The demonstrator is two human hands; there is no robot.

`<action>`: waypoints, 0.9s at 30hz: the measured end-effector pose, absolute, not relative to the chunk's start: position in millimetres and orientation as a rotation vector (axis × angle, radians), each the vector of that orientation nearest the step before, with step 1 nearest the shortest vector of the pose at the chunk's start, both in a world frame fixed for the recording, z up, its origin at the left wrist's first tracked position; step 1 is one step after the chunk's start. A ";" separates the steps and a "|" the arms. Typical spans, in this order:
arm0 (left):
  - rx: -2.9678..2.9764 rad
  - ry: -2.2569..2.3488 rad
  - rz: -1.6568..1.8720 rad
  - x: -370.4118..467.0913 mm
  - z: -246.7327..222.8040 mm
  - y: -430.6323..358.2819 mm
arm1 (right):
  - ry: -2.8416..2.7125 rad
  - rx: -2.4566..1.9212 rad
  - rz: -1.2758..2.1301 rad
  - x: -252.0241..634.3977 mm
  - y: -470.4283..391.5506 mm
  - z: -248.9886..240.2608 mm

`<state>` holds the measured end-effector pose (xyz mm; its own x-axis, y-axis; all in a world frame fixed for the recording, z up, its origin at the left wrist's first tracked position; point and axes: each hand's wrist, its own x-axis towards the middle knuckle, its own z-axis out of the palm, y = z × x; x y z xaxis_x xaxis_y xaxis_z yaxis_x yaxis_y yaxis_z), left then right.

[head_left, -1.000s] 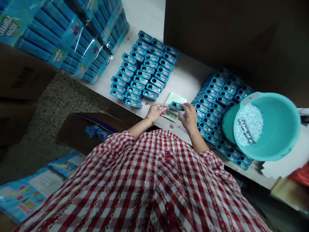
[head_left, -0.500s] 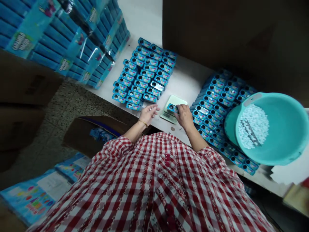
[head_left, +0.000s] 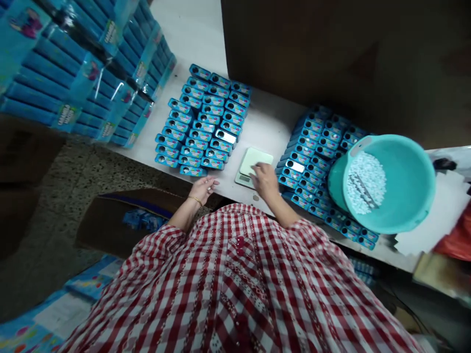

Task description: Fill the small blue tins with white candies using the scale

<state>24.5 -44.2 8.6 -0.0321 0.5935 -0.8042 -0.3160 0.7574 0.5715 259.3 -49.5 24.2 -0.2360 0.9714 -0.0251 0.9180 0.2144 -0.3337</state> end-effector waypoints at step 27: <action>-0.033 1.240 0.725 61.1 18.0 -74.5 | -2.459 -1.772 0.233 284.5 -42.3 31.5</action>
<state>61.1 -74.5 18.0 0.1338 0.4829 -0.8654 -0.5169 0.7790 0.3548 284.5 -42.3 31.5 -0.3168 0.9485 -0.0067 0.9329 0.3103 -0.1830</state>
